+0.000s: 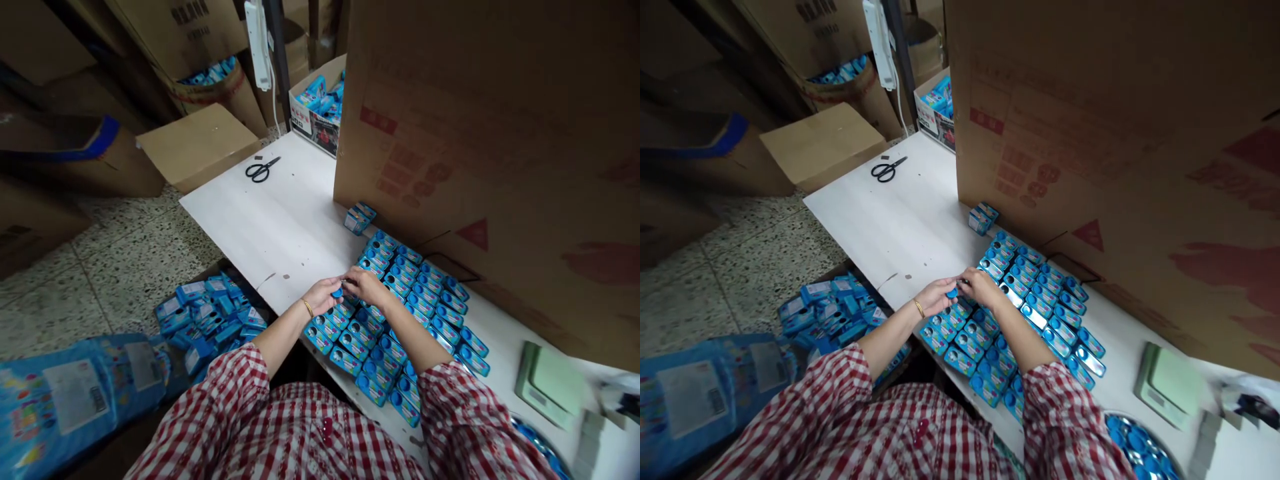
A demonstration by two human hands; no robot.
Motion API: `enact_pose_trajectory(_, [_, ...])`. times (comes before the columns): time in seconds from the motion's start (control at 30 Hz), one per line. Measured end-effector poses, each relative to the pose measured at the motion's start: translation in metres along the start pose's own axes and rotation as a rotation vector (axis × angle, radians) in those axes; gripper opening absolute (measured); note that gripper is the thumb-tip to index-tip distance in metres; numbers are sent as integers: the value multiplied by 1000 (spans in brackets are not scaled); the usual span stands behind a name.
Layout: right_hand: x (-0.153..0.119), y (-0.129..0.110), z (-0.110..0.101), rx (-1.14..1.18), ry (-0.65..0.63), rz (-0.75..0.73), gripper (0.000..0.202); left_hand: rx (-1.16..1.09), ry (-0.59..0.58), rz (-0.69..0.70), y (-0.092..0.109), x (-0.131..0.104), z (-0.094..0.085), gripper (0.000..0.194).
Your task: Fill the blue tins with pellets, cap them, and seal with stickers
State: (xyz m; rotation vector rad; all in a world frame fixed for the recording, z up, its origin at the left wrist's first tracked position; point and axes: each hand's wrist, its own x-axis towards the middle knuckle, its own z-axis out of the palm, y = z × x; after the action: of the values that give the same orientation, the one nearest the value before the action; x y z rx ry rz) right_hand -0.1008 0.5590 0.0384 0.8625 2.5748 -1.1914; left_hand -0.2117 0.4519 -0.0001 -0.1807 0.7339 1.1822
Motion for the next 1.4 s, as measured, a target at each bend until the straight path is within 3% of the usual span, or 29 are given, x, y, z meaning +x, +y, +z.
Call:
enact_pose_trajectory(0.13, [10, 33, -18, 28, 159, 239, 24, -58, 21, 6, 1, -6, -3, 24])
enact_pose_trajectory(0.27, [41, 66, -56, -227, 337, 590, 25, -102, 33, 63, 5, -16, -12, 27])
enact_pose_trajectory(0.4, [76, 82, -75, -405, 182, 804, 30, -99, 75, 87, 10, -27, -19, 31])
enact_pose_trajectory(0.67, [101, 90, -86, -373, 30, 924, 43, -40, 179, 134, 20, -34, -19, 34])
enact_pose_trajectory(0.73, [95, 82, -85, -401, 53, 925, 46, -34, 203, 137, 20, -34, -20, 28])
enact_pose_trajectory(0.8, [81, 65, -74, -437, 163, 868, 44, -44, 214, 142, 19, -32, -20, 23])
enact_pose_trajectory(0.9, [45, 27, -35, -344, 328, 502, 32, -90, 221, 118, 14, -26, -17, 21])
enact_pose_trajectory(0.93, [31, 13, -18, -257, 290, 308, 31, -112, 222, 108, 11, -23, -14, 20])
enact_pose_trajectory(0.97, [17, 0, -1, -214, 229, 212, 27, -134, 223, 99, 8, -19, -11, 20])
enact_pose_trajectory(1.07, [-17, -26, 40, -101, 156, 85, 19, -175, 213, 64, -8, -10, 3, 23])
enact_pose_trajectory(1.13, [-31, -27, 50, -37, 186, 80, 21, -169, 214, 54, -20, -5, 11, 20])
enact_pose_trajectory(1.2, [-43, -17, 46, 21, 243, 122, 22, -142, 213, 61, -30, -3, 18, 13])
enact_pose_trajectory(1.3, [-56, 14, 22, 73, 358, 276, 18, -84, 182, 45, -35, -4, 24, 10])
enact_pose_trajectory(1.4, [-58, 47, -8, -63, 458, 547, 15, -45, 188, 23, -34, -6, 25, 15])
